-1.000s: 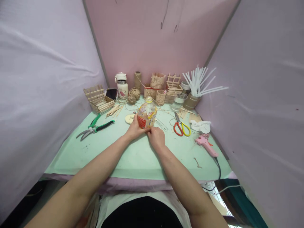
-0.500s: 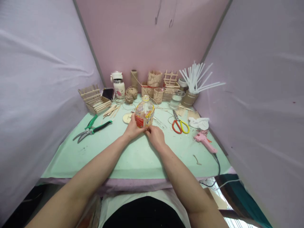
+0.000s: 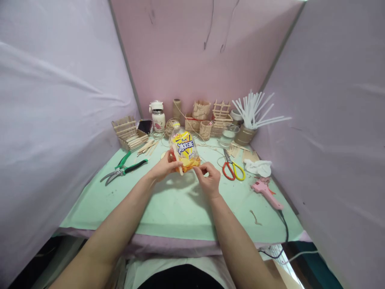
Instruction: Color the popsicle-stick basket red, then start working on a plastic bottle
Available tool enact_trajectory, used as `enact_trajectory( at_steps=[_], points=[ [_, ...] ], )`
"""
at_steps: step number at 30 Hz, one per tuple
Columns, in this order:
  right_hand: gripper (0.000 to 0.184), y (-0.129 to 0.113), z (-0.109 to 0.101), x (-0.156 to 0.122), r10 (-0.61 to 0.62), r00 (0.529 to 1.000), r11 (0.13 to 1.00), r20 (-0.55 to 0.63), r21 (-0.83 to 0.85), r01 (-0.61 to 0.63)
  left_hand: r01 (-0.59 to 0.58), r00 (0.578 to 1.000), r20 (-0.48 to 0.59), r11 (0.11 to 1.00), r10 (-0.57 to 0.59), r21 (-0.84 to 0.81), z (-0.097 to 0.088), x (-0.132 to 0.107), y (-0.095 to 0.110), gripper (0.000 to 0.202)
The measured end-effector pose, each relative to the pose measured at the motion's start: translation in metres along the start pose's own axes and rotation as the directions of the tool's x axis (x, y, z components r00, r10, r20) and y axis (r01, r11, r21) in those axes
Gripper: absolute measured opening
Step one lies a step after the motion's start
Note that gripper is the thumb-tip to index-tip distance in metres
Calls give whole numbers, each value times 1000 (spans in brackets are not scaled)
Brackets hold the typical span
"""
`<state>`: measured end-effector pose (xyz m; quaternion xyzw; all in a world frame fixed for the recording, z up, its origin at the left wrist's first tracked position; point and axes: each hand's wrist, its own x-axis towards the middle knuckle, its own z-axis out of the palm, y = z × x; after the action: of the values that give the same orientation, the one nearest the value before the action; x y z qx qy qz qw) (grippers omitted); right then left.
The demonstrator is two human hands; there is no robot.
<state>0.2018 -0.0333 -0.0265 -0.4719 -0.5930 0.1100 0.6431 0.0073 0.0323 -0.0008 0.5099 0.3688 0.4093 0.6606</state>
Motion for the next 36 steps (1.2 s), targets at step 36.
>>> enact_trajectory(
  at_steps=[36],
  points=[
    [31,5,9,-8,-207,978,967,-30,-156,200,186,982,46,976,-182,-109,-9,8,-4,80]
  ],
)
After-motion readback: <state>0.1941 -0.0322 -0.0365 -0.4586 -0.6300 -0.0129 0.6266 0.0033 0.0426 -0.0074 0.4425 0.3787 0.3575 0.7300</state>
